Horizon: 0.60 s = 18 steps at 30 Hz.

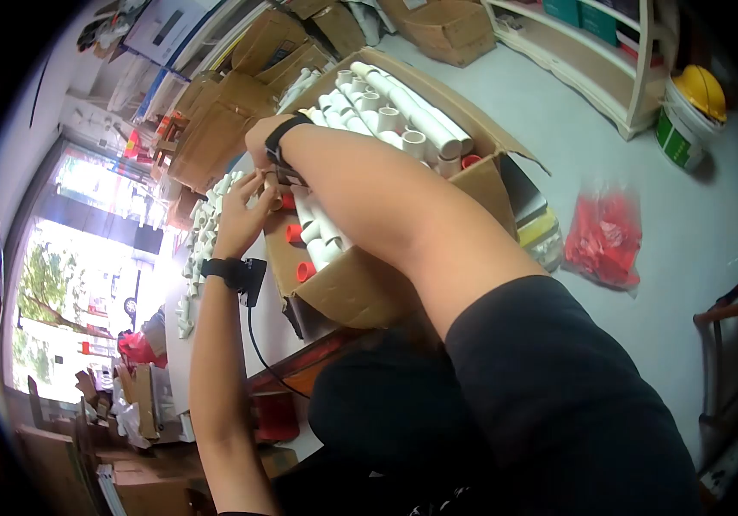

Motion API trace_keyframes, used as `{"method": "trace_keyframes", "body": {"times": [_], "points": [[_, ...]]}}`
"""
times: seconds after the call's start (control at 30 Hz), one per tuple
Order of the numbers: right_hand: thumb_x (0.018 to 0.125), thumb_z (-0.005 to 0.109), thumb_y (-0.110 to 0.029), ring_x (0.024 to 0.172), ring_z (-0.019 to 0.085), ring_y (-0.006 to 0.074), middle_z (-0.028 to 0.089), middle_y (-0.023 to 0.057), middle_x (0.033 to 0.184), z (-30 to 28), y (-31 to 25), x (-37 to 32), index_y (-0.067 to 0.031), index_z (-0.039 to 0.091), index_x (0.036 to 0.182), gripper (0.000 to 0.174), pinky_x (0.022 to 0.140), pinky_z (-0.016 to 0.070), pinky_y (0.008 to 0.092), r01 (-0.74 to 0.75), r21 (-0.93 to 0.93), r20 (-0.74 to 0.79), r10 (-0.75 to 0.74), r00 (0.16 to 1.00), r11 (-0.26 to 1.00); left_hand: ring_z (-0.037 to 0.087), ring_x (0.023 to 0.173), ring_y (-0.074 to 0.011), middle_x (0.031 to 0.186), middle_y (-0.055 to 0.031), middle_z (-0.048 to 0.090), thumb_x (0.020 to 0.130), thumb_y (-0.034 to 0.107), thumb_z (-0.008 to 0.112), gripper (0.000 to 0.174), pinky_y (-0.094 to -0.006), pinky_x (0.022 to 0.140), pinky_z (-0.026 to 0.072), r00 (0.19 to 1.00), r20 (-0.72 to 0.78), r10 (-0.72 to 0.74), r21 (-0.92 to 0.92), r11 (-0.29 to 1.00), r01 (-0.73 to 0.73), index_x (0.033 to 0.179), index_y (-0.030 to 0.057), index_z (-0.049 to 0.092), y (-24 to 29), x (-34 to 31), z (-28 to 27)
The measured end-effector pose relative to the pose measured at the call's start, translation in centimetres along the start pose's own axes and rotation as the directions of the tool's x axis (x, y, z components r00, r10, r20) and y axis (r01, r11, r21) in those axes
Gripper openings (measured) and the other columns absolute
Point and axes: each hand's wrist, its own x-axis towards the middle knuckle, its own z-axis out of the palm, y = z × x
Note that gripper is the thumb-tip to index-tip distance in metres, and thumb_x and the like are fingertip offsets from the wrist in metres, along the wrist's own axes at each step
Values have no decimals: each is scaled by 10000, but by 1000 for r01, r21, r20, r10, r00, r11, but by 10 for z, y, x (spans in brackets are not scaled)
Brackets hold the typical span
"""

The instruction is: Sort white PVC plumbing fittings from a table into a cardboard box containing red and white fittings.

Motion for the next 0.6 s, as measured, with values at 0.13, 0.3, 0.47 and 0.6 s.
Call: {"method": "trace_keyframes", "body": {"times": [0.13, 0.3, 0.47, 0.6], "points": [[694, 602, -199, 840, 629, 349, 656, 187, 865, 16, 10, 15, -36, 689, 856, 246, 752, 496, 408, 51, -15, -20, -51, 999, 999, 561, 1067, -353, 1162, -236, 573, 764, 290, 651, 525, -360, 944, 411, 1000, 6, -28, -150, 988, 28, 1146, -61, 571, 8, -10, -9], [827, 532, -249, 903, 607, 351, 640, 197, 960, 10, 17, 13, -41, 638, 997, 288, 797, 475, 414, 91, -40, -130, -95, 987, 995, 453, 1200, -340, 1276, -206, 499, 785, 376, 670, 553, -371, 1020, 336, 991, 59, -124, -130, 983, 130, 1187, 13, 562, 3, -26, -13], [821, 550, -249, 883, 616, 352, 645, 198, 923, -1, 4, 7, -32, 655, 949, 273, 782, 482, 400, 120, 19, -177, -115, 978, 993, 538, 1049, -353, 1127, -234, 562, 756, 335, 640, 492, -375, 917, 413, 991, -20, -130, -261, 958, 120, 1094, -17, 581, -3, -30, -13], [844, 560, -303, 826, 604, 370, 646, 196, 880, -9, -10, 1, -25, 647, 943, 308, 730, 470, 393, 71, 18, -145, -68, 987, 997, 596, 891, -334, 952, -211, 622, 731, 290, 647, 400, -391, 794, 466, 976, -99, -195, -398, 907, 141, 989, -12, 602, -3, -31, -32]]}}
